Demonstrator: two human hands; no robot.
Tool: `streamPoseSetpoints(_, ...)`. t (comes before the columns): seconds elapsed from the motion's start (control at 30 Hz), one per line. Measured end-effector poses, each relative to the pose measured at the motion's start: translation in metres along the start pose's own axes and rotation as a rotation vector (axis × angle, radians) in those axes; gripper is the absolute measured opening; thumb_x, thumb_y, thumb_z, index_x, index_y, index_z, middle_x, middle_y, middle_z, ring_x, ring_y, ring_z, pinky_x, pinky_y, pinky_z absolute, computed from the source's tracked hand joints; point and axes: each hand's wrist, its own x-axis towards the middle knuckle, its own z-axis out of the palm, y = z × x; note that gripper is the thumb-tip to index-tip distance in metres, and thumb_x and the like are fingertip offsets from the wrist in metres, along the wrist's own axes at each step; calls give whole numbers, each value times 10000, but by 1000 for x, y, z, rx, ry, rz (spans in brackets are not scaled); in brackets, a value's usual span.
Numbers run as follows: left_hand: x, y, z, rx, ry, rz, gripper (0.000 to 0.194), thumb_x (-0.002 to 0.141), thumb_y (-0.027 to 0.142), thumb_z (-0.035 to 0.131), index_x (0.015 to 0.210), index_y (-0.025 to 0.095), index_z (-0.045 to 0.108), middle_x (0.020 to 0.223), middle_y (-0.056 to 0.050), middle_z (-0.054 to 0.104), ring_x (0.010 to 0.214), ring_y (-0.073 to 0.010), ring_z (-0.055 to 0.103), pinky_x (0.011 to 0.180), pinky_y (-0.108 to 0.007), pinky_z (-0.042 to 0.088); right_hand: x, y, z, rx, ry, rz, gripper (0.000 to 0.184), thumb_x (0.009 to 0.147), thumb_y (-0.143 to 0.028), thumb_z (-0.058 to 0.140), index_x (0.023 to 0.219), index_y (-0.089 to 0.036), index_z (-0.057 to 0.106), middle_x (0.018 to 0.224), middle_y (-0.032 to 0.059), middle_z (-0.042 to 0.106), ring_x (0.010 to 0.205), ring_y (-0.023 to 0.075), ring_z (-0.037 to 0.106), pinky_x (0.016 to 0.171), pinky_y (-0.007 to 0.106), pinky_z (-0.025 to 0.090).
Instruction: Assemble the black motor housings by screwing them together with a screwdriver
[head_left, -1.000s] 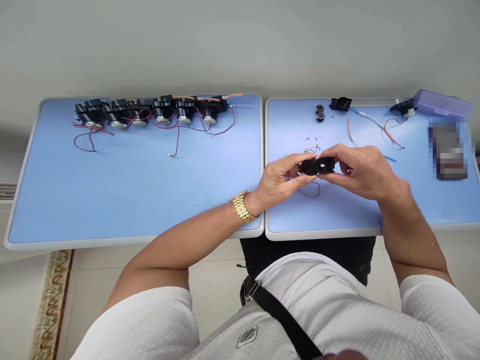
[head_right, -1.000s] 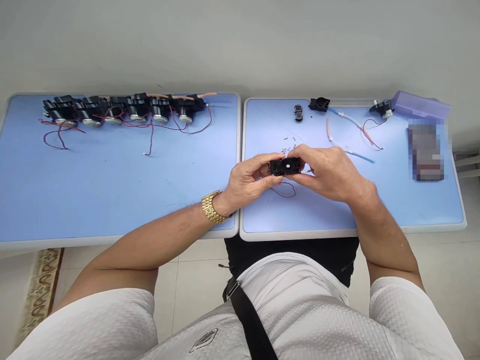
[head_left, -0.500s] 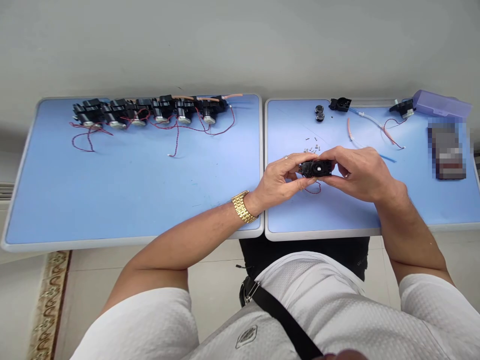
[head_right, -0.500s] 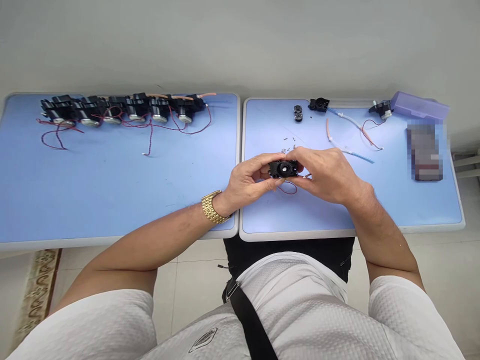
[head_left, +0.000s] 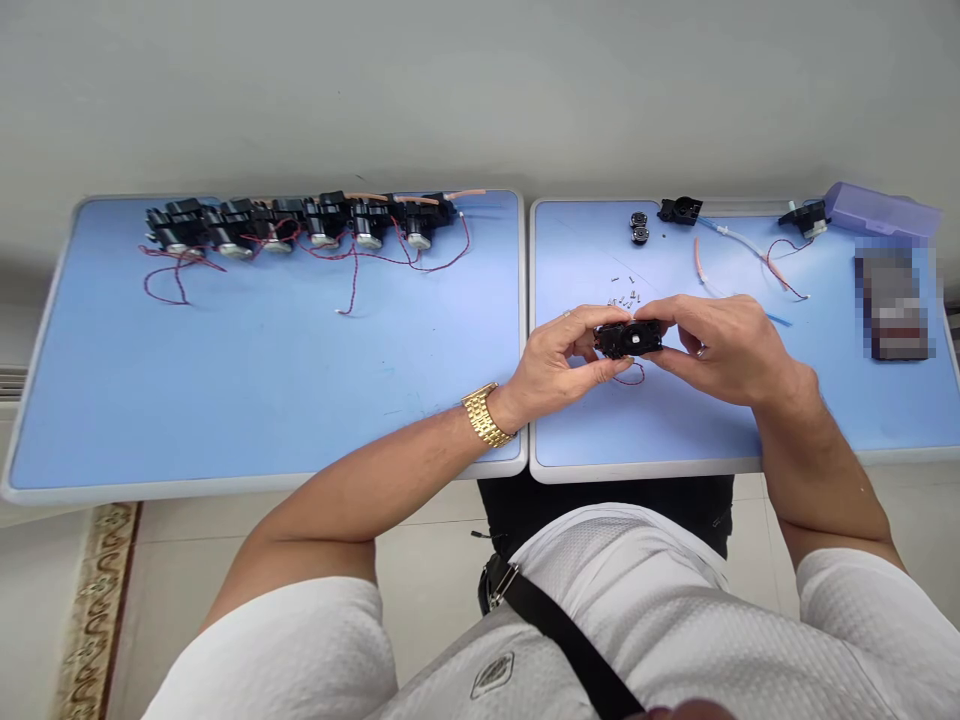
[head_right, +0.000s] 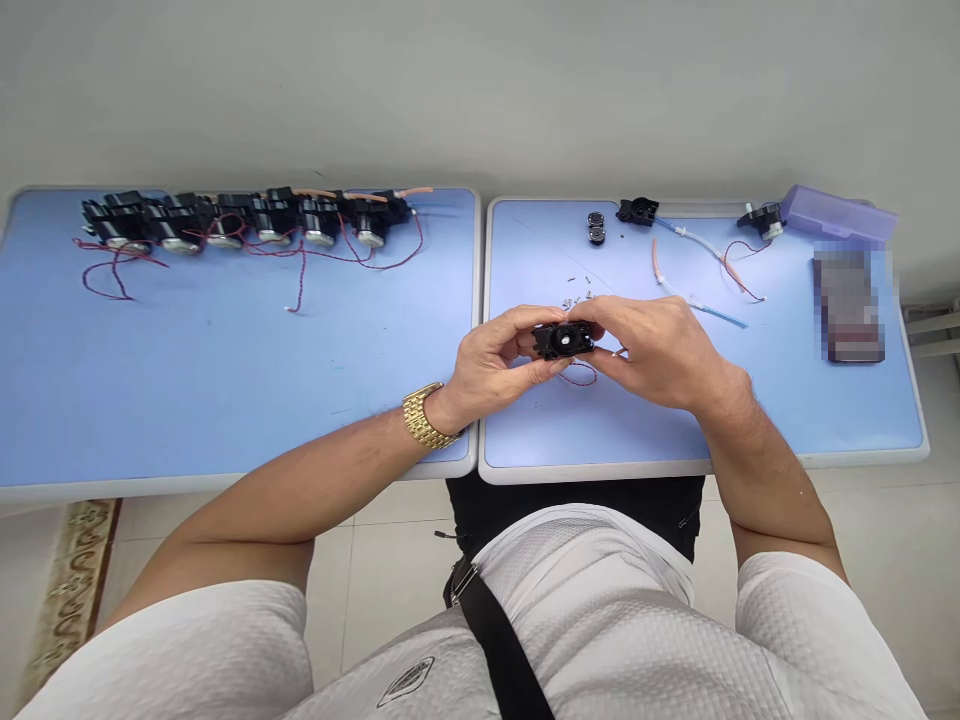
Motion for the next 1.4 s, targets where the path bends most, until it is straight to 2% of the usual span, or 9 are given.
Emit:
streamPoseSetpoints(0.23, 2, 4, -1, 84, -21, -2, 485, 980, 471, 907, 1393, 244, 794, 1169, -96, 791, 963, -165, 741, 760, -256, 658, 1, 0, 2, -6, -14, 19, 132, 1084, -252, 702, 1213, -251, 729, 969, -21, 864, 728, 141, 768, 599, 298, 433)
streamPoseSetpoints(0.53, 1, 6, -2, 109, -83, -27, 481, 1052, 430, 805, 1491, 253, 724, 1266, -109, 787, 1055, -195, 764, 760, -265, 658, 1, 1, 6, 5, -10, 8, 149, 1109, -368, 715, 1170, -232, 713, 893, -19, 832, 676, 129, 730, 579, 292, 397)
streamPoseSetpoints(0.67, 0, 6, -1, 82, -94, -40, 452, 1070, 418, 790, 1486, 258, 722, 1312, -113, 778, 1050, -185, 760, 768, -256, 651, 0, 4, -2, 37, -69, 48, 290, 1140, -524, 672, 1210, -247, 725, 891, -14, 824, 656, 135, 700, 601, 298, 435)
streamPoseSetpoints(0.77, 1, 6, -2, 106, -84, -42, 434, 1059, 416, 810, 1456, 253, 741, 1237, -99, 778, 959, -160, 727, 751, -252, 629, 0, 8, -14, 168, -148, 100, 527, 1053, -724, 733, 1331, -277, 733, 916, -21, 822, 587, 127, 619, 594, 310, 486)
streamPoseSetpoints(0.83, 2, 7, -1, 130, -86, -38, 426, 1050, 414, 822, 1436, 248, 754, 1201, -93, 779, 948, -162, 717, 748, -257, 620, -1, 8, -19, 284, -78, 151, 548, 1021, -754, 758, 1312, -290, 760, 862, -31, 800, 544, 123, 565, 559, 322, 479)
streamPoseSetpoints(0.93, 4, 8, -1, 159, -83, 22, 398, 1034, 356, 843, 1411, 250, 771, 1156, -73, 792, 950, -159, 711, 739, -245, 596, 1, 6, -14, 441, 222, 245, 412, 1131, -671, 630, 1098, -300, 806, 736, -26, 728, 515, 132, 550, 528, 349, 447)
streamPoseSetpoints(1.0, 4, 9, -1, 161, -73, 66, 389, 1029, 318, 849, 1406, 253, 777, 1149, -63, 801, 936, -148, 704, 732, -235, 585, 4, 3, -3, 518, 428, 317, 506, 1157, -688, 546, 934, -297, 776, 728, -5, 712, 487, 135, 535, 503, 372, 445)
streamPoseSetpoints(1.07, 4, 8, 0, 157, -70, 83, 392, 1028, 319, 850, 1409, 257, 779, 1159, -63, 808, 935, -147, 707, 738, -239, 589, 8, 3, 10, 551, 504, 424, 610, 1141, -774, 477, 858, -291, 719, 717, 17, 692, 496, 159, 564, 476, 388, 438)
streamPoseSetpoints(1.4, 3, 10, -2, 162, -117, -38, 416, 1025, 445, 842, 1377, 231, 789, 1133, -84, 806, 924, -165, 719, 736, -256, 607, 15, 29, 57, 630, 374, 621, 818, 984, -1031, 394, 838, -275, 668, 708, 12, 700, 567, 167, 649, 565, 342, 551)
